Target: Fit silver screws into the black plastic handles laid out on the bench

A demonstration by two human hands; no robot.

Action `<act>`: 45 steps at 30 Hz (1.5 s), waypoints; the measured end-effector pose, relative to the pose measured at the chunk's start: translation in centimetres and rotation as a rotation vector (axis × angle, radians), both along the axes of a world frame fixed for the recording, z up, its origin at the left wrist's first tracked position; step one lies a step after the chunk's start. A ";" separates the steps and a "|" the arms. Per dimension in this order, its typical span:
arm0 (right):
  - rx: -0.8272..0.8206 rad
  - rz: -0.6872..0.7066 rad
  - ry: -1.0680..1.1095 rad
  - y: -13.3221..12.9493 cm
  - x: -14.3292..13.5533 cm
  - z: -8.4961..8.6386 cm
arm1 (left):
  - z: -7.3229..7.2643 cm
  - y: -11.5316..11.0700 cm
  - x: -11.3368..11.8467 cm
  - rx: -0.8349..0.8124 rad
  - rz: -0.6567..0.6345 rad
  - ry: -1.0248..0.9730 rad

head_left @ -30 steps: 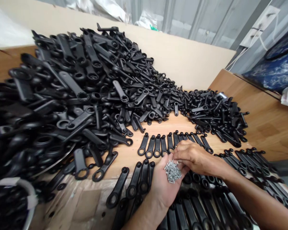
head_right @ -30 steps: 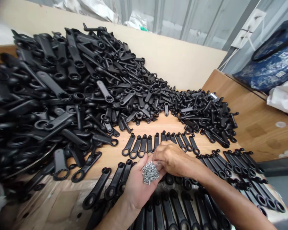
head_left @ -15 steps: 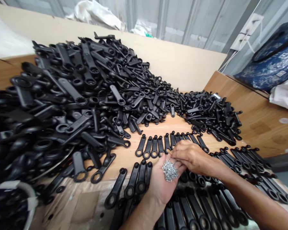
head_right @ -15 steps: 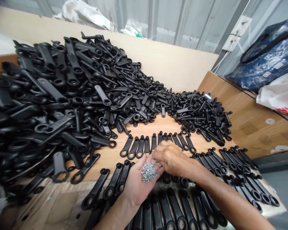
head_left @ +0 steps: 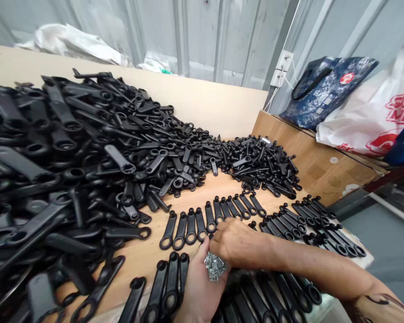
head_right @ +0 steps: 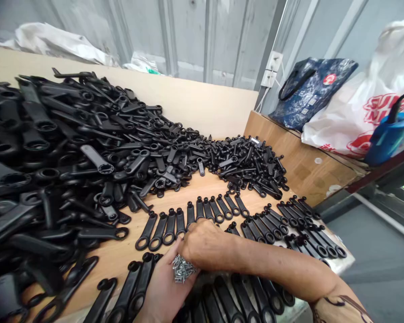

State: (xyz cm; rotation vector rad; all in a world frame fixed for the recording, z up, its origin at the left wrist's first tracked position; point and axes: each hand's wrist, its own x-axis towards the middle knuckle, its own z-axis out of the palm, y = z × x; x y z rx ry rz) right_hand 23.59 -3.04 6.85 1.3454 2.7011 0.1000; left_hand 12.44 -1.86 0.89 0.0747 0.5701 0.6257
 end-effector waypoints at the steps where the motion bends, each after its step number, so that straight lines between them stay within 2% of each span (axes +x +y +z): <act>1: -0.005 0.014 0.023 0.0 0.2 -0.1 | -0.1 0.0 0.1 0.001 0.004 0.013; 5: -0.072 0.008 0.229 -0.1 1.7 -0.5 | -0.3 -0.1 0.0 0.016 0.016 -0.013; 9: -0.106 -0.109 0.575 0.1 4.2 -0.6 | -0.3 -0.2 -0.2 0.019 -0.054 -0.086; 12: -0.084 -0.306 0.734 0.4 7.3 -0.6 | 0.0 -0.1 -0.2 -0.012 -0.043 0.006; 15: -0.045 -0.549 0.769 0.4 11.7 -1.0 | 0.4 0.1 -0.1 -0.006 -0.011 0.068; 18: -0.025 -0.774 0.790 0.1 15.7 -2.3 | 0.6 0.2 -0.1 -0.001 -0.001 0.093; 21: -0.023 -0.884 0.866 -0.1 18.2 -4.4 | 0.7 0.3 0.0 0.001 0.008 0.104; 25: 0.046 -0.947 0.950 0.5 19.2 -6.4 | 0.8 0.4 0.0 0.007 0.027 0.125; 32: 0.122 -1.014 1.010 1.9 19.8 -7.8 | 0.9 0.4 -0.3 0.006 0.042 0.142; 41: 0.160 -1.011 0.855 2.6 20.1 -9.3 | 1.0 0.5 -0.2 0.026 0.057 0.137; 45: 0.152 -1.010 0.738 2.4 19.9 -9.2 | 1.1 0.5 -0.2 0.037 0.066 0.150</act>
